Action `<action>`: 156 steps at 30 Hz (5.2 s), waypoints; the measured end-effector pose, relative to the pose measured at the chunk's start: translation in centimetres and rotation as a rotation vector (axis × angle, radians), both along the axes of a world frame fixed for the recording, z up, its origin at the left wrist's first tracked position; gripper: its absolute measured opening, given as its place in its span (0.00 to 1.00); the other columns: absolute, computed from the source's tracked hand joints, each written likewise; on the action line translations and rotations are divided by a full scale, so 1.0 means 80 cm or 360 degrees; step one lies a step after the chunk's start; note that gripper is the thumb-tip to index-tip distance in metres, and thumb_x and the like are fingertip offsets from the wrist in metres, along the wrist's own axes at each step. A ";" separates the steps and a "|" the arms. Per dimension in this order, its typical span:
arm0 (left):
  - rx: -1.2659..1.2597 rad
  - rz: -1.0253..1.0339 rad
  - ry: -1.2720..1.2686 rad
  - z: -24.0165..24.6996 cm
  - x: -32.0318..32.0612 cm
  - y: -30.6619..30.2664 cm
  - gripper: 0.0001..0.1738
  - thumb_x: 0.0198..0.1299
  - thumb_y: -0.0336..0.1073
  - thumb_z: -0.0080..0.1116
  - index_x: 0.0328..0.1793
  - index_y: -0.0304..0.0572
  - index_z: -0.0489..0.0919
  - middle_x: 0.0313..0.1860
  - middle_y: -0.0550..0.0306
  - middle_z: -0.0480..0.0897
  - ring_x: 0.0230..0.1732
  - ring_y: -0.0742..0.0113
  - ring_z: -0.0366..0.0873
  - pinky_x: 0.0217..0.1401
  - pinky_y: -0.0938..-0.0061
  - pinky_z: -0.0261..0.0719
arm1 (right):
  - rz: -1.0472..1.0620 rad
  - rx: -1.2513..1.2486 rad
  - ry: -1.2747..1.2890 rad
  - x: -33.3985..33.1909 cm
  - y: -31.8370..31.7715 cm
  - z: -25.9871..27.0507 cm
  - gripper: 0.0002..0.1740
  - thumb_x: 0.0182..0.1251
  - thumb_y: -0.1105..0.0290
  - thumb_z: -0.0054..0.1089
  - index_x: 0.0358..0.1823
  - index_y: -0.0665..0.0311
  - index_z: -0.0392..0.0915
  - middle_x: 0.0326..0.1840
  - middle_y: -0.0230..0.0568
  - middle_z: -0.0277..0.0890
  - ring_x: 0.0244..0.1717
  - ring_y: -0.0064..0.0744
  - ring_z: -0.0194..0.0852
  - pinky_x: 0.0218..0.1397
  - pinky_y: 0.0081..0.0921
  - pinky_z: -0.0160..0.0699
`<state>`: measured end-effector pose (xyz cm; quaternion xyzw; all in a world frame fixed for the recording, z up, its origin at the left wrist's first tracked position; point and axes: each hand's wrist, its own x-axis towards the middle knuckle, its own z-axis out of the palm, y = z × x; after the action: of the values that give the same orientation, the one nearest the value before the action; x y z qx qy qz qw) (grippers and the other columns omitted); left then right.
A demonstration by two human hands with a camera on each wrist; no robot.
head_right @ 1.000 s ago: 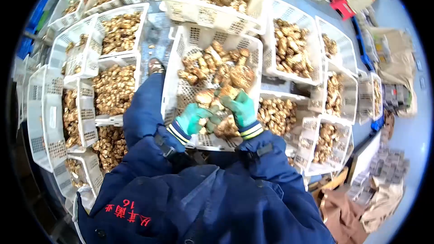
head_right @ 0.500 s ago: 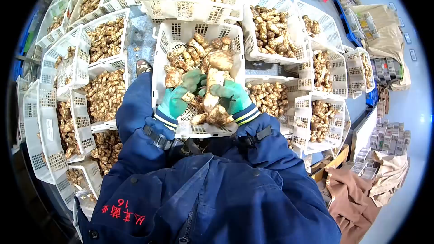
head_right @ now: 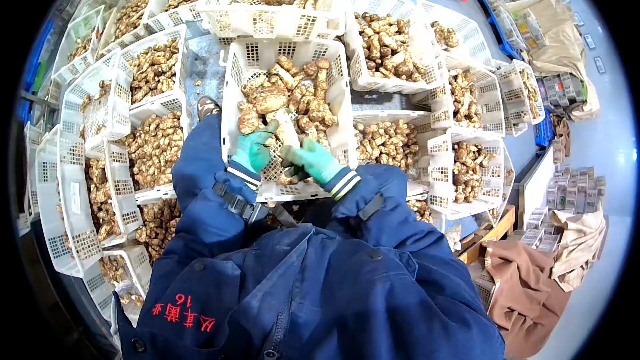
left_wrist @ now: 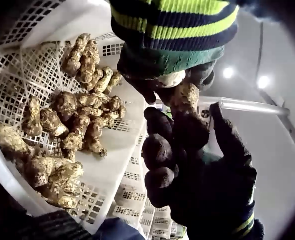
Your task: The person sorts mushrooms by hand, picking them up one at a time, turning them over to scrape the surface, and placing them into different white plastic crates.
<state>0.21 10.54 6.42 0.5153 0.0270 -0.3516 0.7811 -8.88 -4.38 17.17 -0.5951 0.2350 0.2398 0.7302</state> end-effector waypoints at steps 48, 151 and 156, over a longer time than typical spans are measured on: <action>0.0007 -0.0737 0.0183 -0.018 -0.030 -0.001 0.20 0.64 0.31 0.50 0.62 0.33 0.69 0.46 0.45 0.79 0.48 0.49 0.79 0.51 0.58 0.82 | -0.1810 0.0741 -0.0711 -0.253 -0.397 -0.043 0.13 0.59 0.62 0.60 0.27 0.52 0.62 0.20 0.24 0.50 0.19 0.20 0.47 0.19 0.19 0.40; 0.2462 -0.1089 -0.1152 -0.151 0.112 -0.030 0.28 0.44 0.43 0.66 0.53 0.40 0.76 0.49 0.41 0.81 0.48 0.48 0.79 0.52 0.59 0.76 | -0.0355 -0.0729 -0.0820 -0.091 -0.238 0.013 0.41 0.69 0.37 0.31 0.55 0.70 0.75 0.55 0.51 0.76 0.53 0.40 0.77 0.59 0.35 0.73; 0.1418 -0.1683 -0.2294 -0.068 0.096 -0.041 0.09 0.54 0.33 0.57 0.42 0.44 0.81 0.43 0.43 0.81 0.42 0.55 0.81 0.38 0.66 0.79 | -0.1302 0.0351 -0.0370 -0.154 -0.327 -0.005 0.21 0.67 0.65 0.50 0.58 0.69 0.71 0.46 0.52 0.79 0.39 0.40 0.81 0.33 0.27 0.81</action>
<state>7.87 7.29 0.95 0.7973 -0.5567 -0.2153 0.0896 -21.17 -30.54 16.75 -0.3947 0.3405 -0.1139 0.8458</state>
